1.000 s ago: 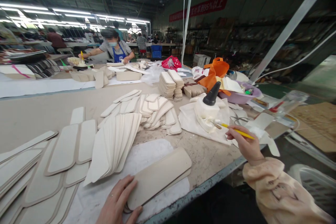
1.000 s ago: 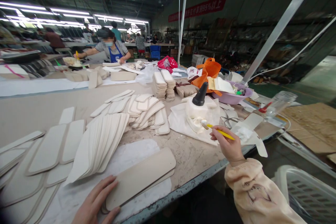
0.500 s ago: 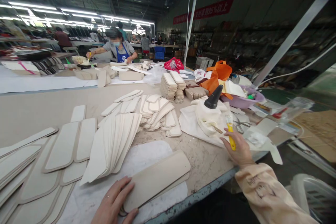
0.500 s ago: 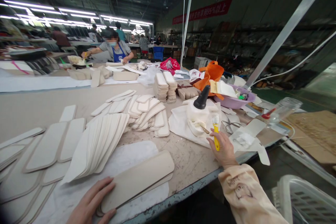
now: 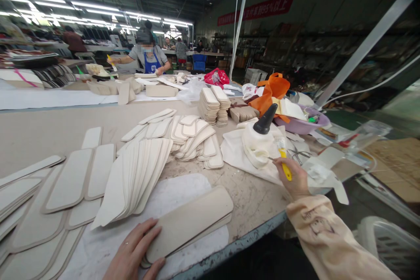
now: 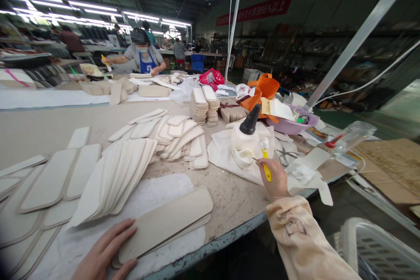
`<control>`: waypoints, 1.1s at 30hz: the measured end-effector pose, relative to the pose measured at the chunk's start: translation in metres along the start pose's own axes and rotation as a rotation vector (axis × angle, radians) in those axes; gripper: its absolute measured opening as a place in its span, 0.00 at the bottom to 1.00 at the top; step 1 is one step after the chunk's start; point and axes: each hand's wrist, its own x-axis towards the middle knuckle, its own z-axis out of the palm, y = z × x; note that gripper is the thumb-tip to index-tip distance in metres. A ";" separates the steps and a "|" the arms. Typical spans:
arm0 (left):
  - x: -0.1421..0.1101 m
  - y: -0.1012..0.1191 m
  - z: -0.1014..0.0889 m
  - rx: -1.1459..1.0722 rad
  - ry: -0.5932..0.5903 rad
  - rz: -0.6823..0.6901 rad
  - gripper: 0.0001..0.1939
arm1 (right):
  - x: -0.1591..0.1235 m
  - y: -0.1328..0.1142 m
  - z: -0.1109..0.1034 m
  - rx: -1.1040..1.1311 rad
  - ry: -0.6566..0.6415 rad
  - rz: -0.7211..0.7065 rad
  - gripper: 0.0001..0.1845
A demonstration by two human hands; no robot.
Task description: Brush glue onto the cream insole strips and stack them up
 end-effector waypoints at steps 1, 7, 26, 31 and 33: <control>0.000 0.001 -0.001 -0.003 -0.003 -0.001 0.28 | 0.001 -0.002 -0.003 -0.005 0.030 0.016 0.09; 0.000 0.002 -0.002 -0.019 -0.038 -0.017 0.28 | 0.017 -0.010 -0.024 -0.148 0.094 -0.001 0.10; -0.004 0.003 0.000 -0.067 -0.079 -0.067 0.28 | 0.048 -0.004 -0.016 -0.450 0.060 0.134 0.15; -0.006 0.001 0.002 -0.138 -0.102 -0.110 0.29 | 0.044 -0.018 -0.037 -0.361 0.115 0.119 0.18; -0.006 0.002 0.002 -0.172 -0.095 -0.141 0.30 | 0.039 -0.043 -0.050 -0.273 0.166 0.150 0.18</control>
